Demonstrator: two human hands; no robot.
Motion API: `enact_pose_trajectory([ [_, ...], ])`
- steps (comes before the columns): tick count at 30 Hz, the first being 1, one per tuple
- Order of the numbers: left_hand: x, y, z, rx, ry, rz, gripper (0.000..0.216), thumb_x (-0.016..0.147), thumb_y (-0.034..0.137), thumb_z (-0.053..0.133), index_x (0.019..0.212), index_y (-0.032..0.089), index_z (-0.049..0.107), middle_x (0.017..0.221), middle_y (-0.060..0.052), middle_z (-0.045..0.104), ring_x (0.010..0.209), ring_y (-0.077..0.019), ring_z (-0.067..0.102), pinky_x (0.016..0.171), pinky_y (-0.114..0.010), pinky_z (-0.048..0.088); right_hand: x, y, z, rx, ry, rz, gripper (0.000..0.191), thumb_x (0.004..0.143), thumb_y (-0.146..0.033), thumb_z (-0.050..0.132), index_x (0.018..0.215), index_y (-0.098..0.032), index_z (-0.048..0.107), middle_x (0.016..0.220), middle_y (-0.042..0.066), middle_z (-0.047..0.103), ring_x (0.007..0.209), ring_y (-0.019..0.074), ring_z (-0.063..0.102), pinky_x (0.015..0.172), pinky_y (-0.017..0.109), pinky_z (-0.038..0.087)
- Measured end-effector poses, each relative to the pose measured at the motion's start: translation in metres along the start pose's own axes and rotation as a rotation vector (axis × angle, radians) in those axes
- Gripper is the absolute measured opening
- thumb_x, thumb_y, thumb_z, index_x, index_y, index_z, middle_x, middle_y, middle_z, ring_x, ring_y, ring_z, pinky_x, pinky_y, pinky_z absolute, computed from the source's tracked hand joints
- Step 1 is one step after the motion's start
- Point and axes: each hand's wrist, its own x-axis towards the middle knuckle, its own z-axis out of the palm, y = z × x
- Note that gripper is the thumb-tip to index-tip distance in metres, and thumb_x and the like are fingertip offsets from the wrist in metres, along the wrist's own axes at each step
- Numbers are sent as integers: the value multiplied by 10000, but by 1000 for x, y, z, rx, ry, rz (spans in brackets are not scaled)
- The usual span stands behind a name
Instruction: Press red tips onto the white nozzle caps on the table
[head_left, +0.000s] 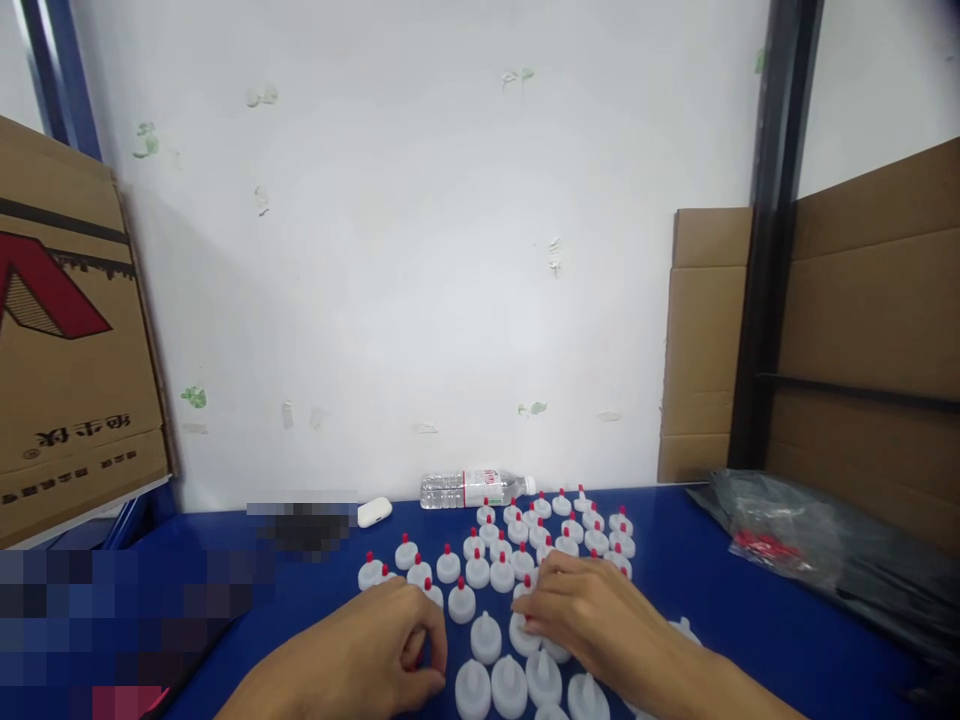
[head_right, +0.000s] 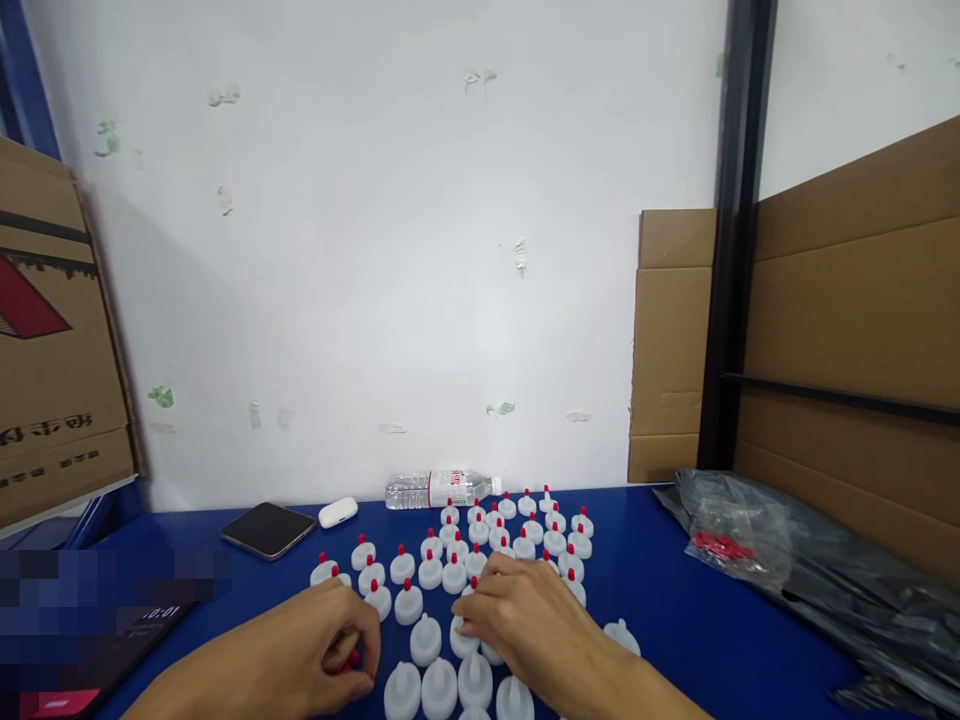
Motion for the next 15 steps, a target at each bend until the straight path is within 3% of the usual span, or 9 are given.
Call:
enact_pose_trajectory([
  [8, 17, 4, 23, -168, 370, 118, 171, 972, 301, 558, 970, 205, 699, 832, 3, 673, 661, -137, 559, 577, -220, 380, 2, -6, -12, 7, 13, 20, 164, 1047, -229, 576, 1150, -258, 700, 952, -8, 748, 904, 203, 654, 847, 350, 446],
  [12, 25, 5, 34, -255, 353, 144, 174, 976, 285, 577, 1008, 220, 735, 951, -21, 743, 794, -165, 639, 601, -209, 410, 2, -9, -15, 18, 30, 4, 197, 1071, -225, 501, 1057, -241, 697, 900, -3, 724, 868, 191, 630, 847, 345, 434],
  [15, 29, 2, 40, -296, 329, 130, 182, 968, 288, 599, 1001, 220, 764, 972, -18, 776, 741, -157, 635, 590, -211, 410, 1, -9, -14, 20, 22, 1, 212, 1073, -222, 486, 999, -231, 684, 873, -4, 708, 858, 186, 612, 844, 345, 427],
])
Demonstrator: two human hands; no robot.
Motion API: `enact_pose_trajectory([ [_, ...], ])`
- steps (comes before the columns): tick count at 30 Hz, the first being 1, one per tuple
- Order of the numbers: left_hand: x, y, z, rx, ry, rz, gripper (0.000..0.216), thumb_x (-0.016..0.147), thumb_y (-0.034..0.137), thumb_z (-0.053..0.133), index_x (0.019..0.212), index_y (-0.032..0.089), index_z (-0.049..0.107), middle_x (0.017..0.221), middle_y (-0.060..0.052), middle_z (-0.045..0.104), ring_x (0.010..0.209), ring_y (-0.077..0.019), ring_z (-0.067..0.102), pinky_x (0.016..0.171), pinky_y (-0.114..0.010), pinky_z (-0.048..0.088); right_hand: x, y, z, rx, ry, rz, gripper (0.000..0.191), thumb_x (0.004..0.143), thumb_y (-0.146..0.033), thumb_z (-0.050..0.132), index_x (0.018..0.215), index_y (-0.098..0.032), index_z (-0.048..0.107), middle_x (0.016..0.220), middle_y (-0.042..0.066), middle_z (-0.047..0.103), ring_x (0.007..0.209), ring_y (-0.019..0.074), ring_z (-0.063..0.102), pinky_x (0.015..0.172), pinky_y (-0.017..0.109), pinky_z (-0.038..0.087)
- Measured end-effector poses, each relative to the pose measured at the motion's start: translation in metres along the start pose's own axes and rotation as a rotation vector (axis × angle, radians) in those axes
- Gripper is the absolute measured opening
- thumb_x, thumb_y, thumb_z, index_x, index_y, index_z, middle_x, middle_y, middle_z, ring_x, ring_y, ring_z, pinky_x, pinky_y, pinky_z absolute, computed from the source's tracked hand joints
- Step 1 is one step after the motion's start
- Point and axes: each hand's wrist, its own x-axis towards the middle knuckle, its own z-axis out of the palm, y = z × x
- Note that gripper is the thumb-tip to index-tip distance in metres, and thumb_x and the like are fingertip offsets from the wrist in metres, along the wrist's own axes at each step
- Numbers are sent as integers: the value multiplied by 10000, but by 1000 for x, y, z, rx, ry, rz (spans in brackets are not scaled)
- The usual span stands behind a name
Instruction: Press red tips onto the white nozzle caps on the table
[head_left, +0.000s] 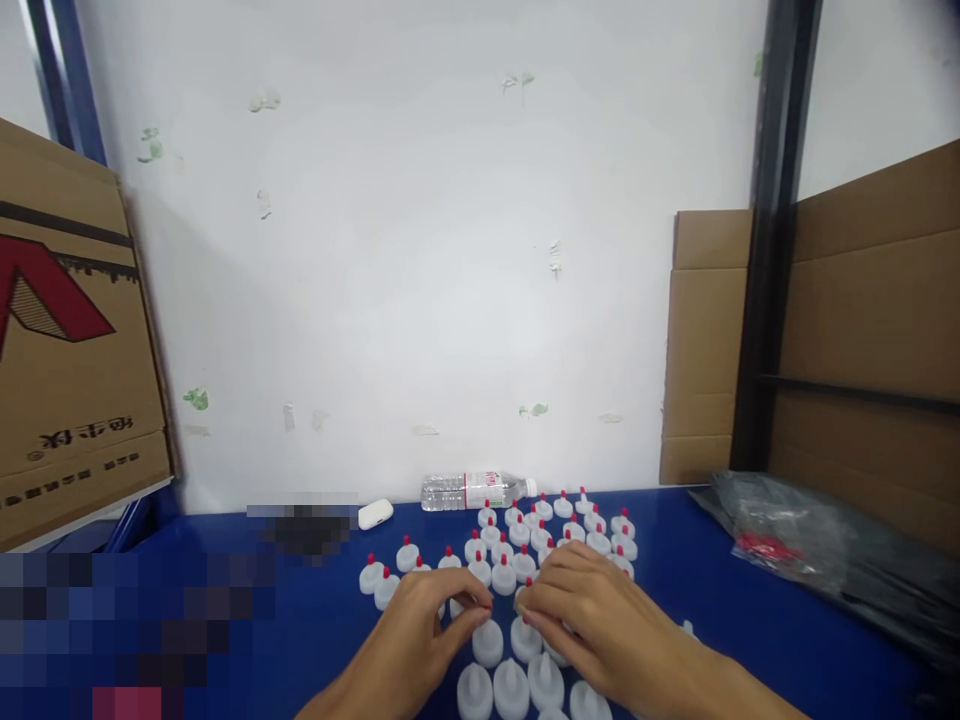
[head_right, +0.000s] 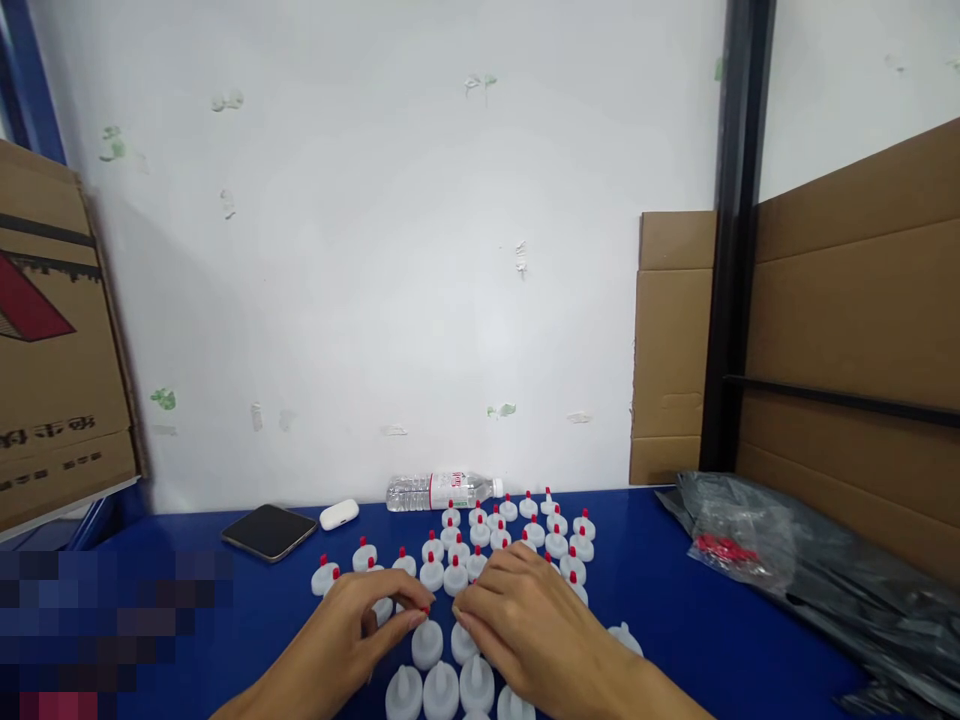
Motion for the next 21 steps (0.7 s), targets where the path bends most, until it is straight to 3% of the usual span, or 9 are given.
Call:
enact_pose_trajectory([
  [5, 3, -7, 7, -68, -25, -61, 206, 935, 303, 627, 982, 194, 794, 906, -21, 791, 538, -113, 555, 545, -221, 400, -2, 0, 2, 15, 5, 3, 211, 1064, -208, 488, 958, -228, 669, 871, -8, 702, 850, 183, 599, 848, 347, 423],
  [12, 4, -1, 6, -88, -2, -62, 160, 886, 253, 657, 894, 179, 799, 790, -17, 759, 731, -165, 653, 618, -228, 412, -2, 2, 4, 21, -8, -15, 199, 1049, -192, 484, 949, -228, 653, 886, -8, 699, 863, 181, 594, 859, 343, 418],
  [21, 7, -7, 15, -343, -37, -167, 258, 812, 335, 656, 920, 126, 762, 752, -46, 691, 685, -194, 647, 464, -217, 483, -3, 4, 6, 18, -6, -21, 205, 1044, -191, 482, 931, -230, 649, 882, -9, 699, 858, 179, 590, 859, 333, 422],
])
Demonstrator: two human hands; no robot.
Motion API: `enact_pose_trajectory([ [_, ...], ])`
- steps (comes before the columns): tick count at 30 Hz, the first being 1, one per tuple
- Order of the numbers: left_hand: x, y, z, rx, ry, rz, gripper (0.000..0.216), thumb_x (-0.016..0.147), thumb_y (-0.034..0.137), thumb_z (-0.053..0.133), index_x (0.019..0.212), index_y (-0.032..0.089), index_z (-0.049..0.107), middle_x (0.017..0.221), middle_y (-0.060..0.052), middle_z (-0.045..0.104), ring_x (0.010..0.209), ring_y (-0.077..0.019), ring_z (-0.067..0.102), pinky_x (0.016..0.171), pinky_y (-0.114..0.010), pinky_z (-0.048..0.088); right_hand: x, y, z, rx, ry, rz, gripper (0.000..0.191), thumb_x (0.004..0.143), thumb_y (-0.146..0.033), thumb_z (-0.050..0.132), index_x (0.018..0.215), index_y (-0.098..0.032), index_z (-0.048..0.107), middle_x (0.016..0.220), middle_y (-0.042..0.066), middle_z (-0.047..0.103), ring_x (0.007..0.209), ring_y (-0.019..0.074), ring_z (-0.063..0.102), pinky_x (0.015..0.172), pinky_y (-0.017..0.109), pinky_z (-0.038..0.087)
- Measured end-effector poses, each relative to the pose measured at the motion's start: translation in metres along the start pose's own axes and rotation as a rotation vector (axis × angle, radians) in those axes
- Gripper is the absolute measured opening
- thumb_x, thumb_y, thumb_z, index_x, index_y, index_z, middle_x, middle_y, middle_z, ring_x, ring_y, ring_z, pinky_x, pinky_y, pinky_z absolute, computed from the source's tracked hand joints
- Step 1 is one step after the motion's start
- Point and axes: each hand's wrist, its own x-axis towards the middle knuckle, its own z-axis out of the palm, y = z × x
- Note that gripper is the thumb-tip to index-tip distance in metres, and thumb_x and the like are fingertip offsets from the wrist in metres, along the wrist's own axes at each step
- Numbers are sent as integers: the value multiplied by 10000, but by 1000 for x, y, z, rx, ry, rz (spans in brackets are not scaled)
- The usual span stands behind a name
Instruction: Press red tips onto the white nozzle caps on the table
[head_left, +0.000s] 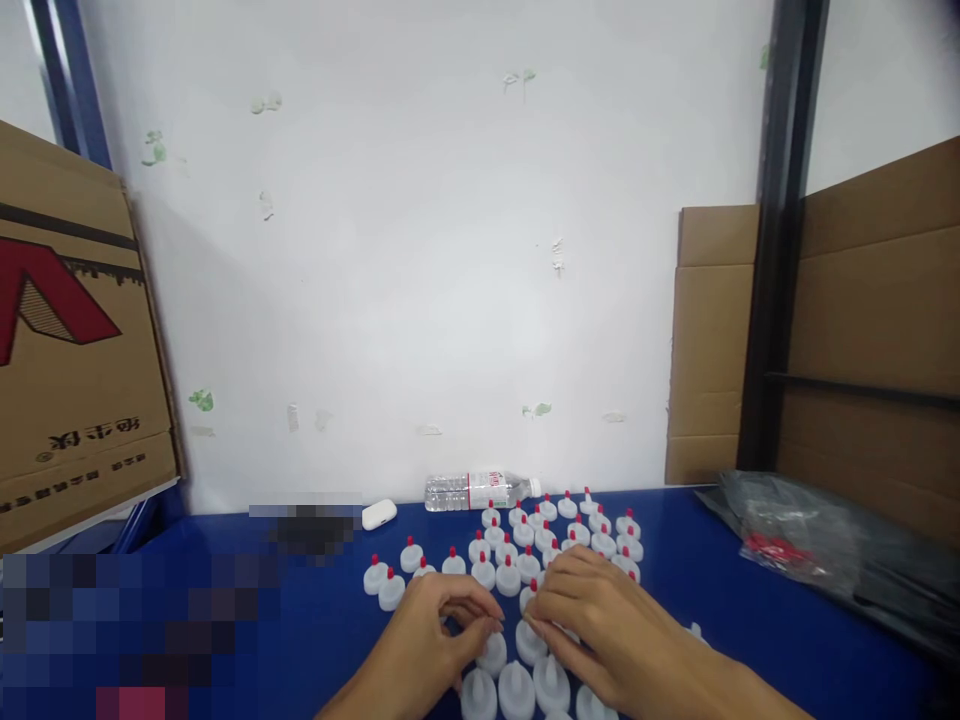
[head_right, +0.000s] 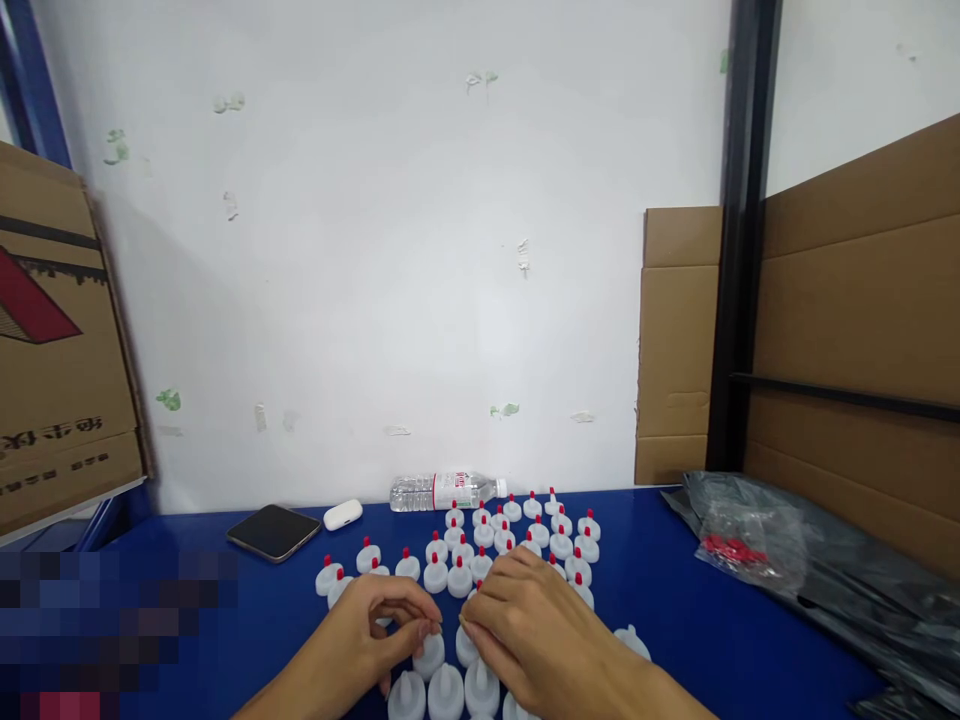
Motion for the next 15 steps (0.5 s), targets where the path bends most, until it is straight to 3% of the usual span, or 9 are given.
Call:
enact_pose_trajectory([
  [5, 2, -6, 0, -53, -17, 6, 184, 775, 259, 678, 834, 117, 778, 694, -30, 692, 606, -150, 611, 528, -233, 518, 3, -1, -2, -23, 28, 2, 216, 1043, -187, 484, 944, -232, 671, 871, -2, 709, 847, 185, 615, 851, 344, 436],
  [10, 3, 1, -4, -139, 94, 35, 216, 744, 327, 787, 825, 127, 783, 723, -60, 747, 683, -189, 690, 645, -275, 543, 3, -4, -7, -37, 141, 11, 165, 1031, -224, 555, 1112, -249, 696, 952, 11, 752, 908, 201, 677, 911, 363, 481],
  [15, -4, 14, -6, -331, 135, 152, 427, 770, 542, 846, 906, 143, 778, 827, -105, 802, 788, -233, 750, 773, -333, 590, -4, -3, -3, -143, 316, -4, 557, 929, -540, 720, 1384, -239, 612, 1157, 79, 768, 1071, 279, 711, 1018, 420, 511],
])
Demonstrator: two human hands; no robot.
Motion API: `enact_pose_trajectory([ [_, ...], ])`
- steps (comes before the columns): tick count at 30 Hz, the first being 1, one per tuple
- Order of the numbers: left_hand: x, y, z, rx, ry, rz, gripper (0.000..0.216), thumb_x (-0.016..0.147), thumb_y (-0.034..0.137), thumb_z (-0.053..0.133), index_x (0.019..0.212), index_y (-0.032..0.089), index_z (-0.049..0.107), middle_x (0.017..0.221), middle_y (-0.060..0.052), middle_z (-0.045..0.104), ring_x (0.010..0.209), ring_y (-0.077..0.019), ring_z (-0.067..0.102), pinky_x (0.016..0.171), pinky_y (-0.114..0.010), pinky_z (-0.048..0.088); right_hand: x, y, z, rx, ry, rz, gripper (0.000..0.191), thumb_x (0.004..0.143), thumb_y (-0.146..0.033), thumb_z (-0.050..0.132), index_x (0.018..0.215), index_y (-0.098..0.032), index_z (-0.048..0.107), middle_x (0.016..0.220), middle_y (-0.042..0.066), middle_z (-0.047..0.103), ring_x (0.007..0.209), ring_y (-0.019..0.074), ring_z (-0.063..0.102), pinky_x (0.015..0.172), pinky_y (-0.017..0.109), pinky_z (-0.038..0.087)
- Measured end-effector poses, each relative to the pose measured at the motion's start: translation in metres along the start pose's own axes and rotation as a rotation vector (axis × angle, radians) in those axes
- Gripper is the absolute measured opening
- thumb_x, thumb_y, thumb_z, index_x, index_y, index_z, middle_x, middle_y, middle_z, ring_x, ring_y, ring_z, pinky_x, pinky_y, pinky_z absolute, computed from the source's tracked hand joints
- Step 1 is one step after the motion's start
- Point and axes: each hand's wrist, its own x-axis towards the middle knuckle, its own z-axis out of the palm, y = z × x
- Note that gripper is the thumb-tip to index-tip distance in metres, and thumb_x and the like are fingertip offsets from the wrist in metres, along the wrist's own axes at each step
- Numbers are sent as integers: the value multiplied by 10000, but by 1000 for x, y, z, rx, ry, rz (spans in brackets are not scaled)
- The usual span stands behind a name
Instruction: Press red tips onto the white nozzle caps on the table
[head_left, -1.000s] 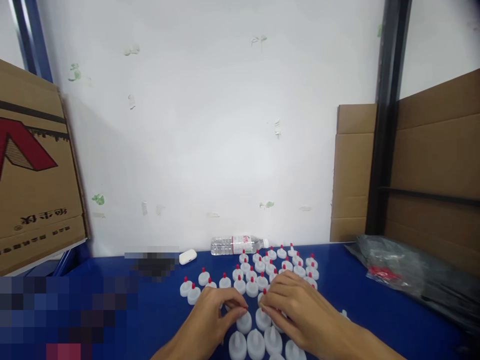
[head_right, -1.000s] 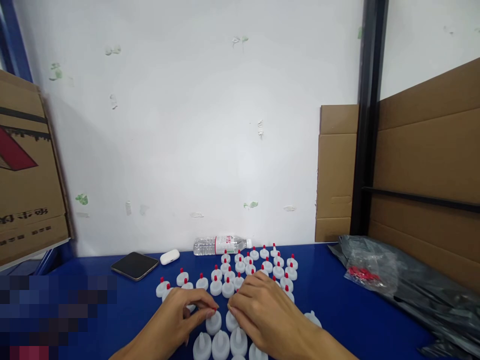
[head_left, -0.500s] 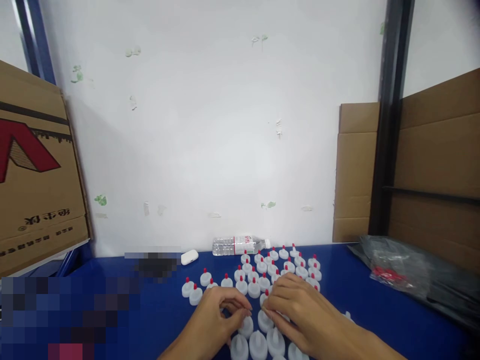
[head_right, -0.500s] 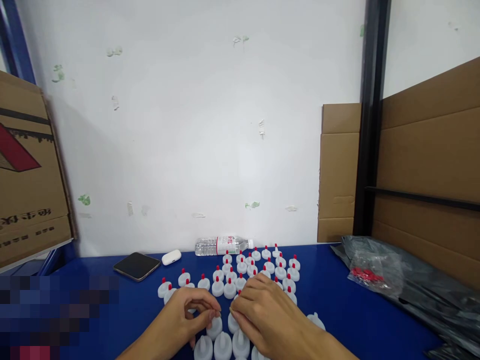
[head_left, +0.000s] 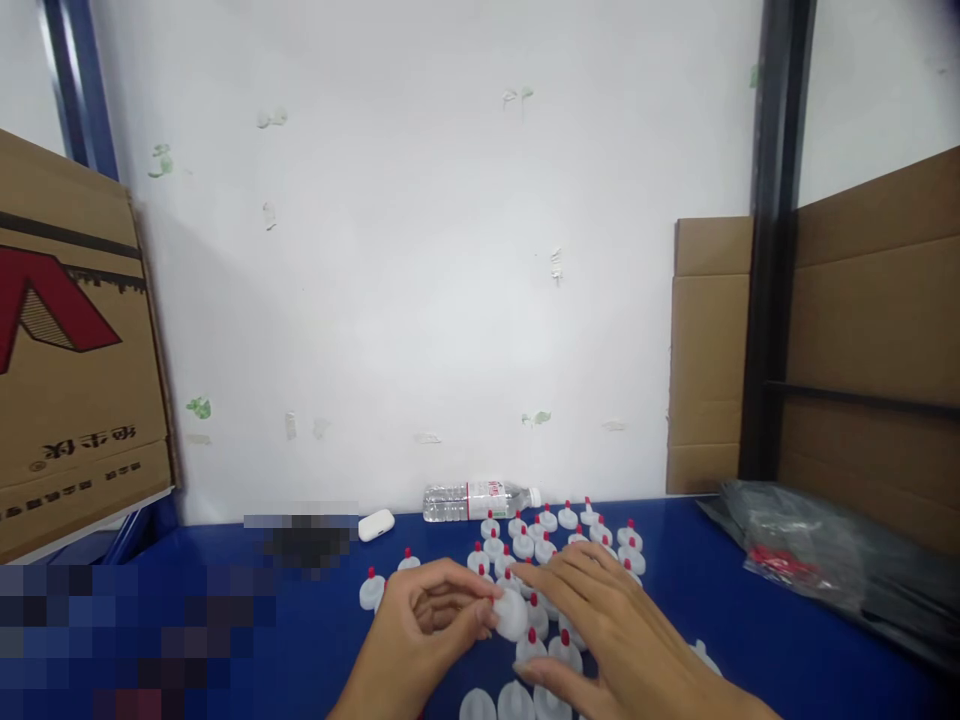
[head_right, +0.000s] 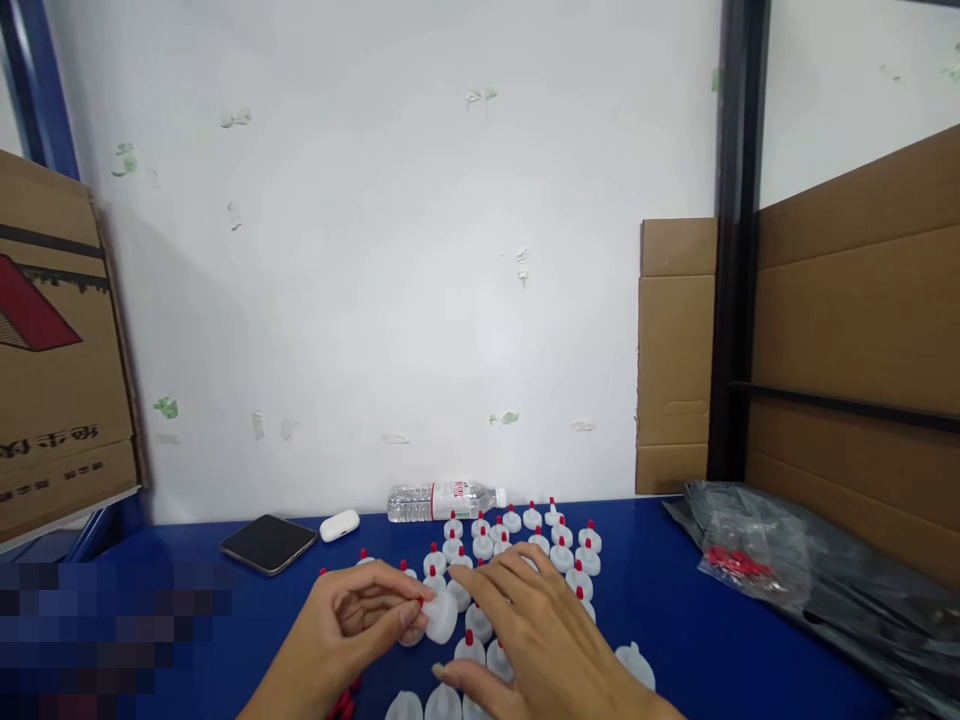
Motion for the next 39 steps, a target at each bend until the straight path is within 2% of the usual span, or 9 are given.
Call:
enact_pose_trajectory([
  [2, -3, -1, 4, -77, -6, 20, 429, 783, 550, 853, 911, 149, 767, 890, -121, 814, 833, -245, 764, 796, -341, 597, -2, -1, 3, 9, 23, 1, 574, 928, -579, 706, 1380, -239, 604, 1147, 75, 775, 1065, 277, 722, 1036, 425, 508],
  [7, -7, -12, 11, -138, -2, 29, 377, 818, 525, 841, 893, 168, 746, 1003, -125, 806, 878, -247, 760, 735, -307, 594, 0, -4, 10, 75, 33, -20, 326, 1077, -443, 514, 1290, -214, 608, 983, 43, 780, 851, 207, 748, 985, 405, 528],
  [12, -8, -8, 6, 434, 44, 247, 224, 991, 403, 654, 977, 222, 784, 911, -61, 779, 803, -205, 698, 693, -269, 534, 2, -7, 4, 56, 81, -27, 316, 1056, -423, 550, 1260, -198, 637, 1013, 67, 778, 896, 233, 743, 874, 370, 571],
  [15, -12, -8, 4, 690, -22, 392, 237, 1058, 291, 525, 1088, 226, 751, 979, -64, 773, 871, -209, 701, 772, -270, 525, 2, -12, 2, 59, 111, -18, 301, 1053, -418, 553, 1211, -189, 668, 979, 72, 780, 874, 233, 740, 834, 346, 579],
  [19, -13, -14, 3, 908, -82, 571, 325, 1098, 235, 377, 1053, 195, 696, 897, -76, 741, 799, -209, 674, 680, -261, 502, 3, -20, 5, 35, 206, -36, 362, 1090, -438, 455, 1174, -167, 680, 920, 94, 778, 812, 232, 737, 809, 347, 582],
  [23, -14, -15, 4, 921, -59, 687, 442, 1136, 292, 268, 872, 198, 611, 735, -32, 670, 655, -168, 608, 580, -239, 439, 5, -26, 6, 17, 254, -61, 376, 1113, -402, 390, 1158, -150, 665, 912, 99, 774, 781, 225, 732, 780, 347, 573],
  [30, -20, -7, 8, 872, -93, 628, 433, 1126, 261, 265, 745, 220, 464, 650, 15, 599, 580, -134, 562, 556, -224, 395, 1, -27, 2, 76, 130, -76, 335, 1107, -376, 427, 1199, -142, 647, 897, 80, 751, 797, 220, 710, 800, 359, 559],
  [36, -14, 2, -2, 892, -73, 528, 255, 1103, 236, 393, 1037, 236, 639, 895, -5, 694, 761, -172, 654, 673, -252, 447, -1, -15, 5, 13, 47, 2, 409, 1081, -429, 497, 1400, -182, 561, 1026, 83, 764, 920, 260, 734, 970, 474, 518],
  [39, -8, 3, -14, 1080, -72, 426, 255, 1101, 195, 395, 1086, 240, 646, 995, -26, 691, 857, -217, 681, 710, -294, 453, 1, -10, 4, -41, -7, 79, 396, 1076, -343, 496, 1430, -172, 535, 989, 88, 753, 919, 279, 723, 991, 530, 490],
])
